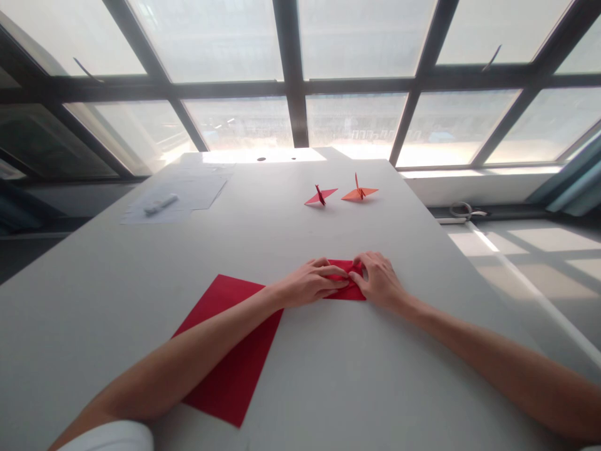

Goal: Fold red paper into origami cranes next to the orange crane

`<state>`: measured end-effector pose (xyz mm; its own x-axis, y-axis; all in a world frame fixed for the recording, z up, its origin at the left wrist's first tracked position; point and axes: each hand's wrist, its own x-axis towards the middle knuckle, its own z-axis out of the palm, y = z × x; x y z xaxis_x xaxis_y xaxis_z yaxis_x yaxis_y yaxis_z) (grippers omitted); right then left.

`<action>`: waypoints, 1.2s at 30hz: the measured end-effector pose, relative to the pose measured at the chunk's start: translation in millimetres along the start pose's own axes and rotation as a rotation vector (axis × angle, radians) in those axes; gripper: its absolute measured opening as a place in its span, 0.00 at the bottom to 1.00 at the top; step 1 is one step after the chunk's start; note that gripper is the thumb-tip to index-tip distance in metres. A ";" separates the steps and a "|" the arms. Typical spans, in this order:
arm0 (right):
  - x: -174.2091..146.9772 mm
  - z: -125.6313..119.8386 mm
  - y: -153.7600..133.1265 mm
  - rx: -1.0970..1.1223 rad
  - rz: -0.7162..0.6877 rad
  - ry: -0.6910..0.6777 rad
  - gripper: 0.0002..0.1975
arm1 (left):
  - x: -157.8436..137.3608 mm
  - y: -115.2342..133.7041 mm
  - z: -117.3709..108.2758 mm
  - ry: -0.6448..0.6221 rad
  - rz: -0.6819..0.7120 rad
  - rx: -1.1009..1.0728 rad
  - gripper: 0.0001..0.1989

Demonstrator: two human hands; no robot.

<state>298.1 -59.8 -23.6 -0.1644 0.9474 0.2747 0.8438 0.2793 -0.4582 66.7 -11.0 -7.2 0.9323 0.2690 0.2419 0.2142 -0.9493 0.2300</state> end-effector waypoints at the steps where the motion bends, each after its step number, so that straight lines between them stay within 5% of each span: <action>1: 1.6 0.3 3.1 0.007 0.012 -0.003 0.05 | -0.1 0.2 0.0 -0.001 0.003 0.000 0.17; 8: 7.1 -5.4 18.3 0.068 0.106 0.060 0.09 | -0.4 0.8 -1.0 -0.011 -0.010 0.018 0.17; 17: -4.9 -13.1 20.5 -0.065 0.032 -0.074 0.23 | -0.1 2.0 -0.4 -0.013 -0.019 0.004 0.17; 22: -16.4 -21.2 12.4 -0.028 -0.071 0.016 0.14 | 0.5 3.4 -0.9 -0.028 -0.054 0.004 0.17; 26: -33.2 -30.9 -1.3 -0.155 -0.275 -0.128 0.16 | 0.3 3.9 -1.2 -0.038 -0.052 -0.003 0.17; 36: -45.4 -43.8 9.7 -0.183 -0.273 -0.100 0.16 | 1.8 4.4 -5.5 -0.060 -0.060 0.018 0.17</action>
<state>336.1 -107.0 -3.5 -0.4387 0.8545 0.2782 0.8378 0.5009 -0.2172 67.8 -13.7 -0.5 0.9331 0.3163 0.1713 0.2754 -0.9346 0.2253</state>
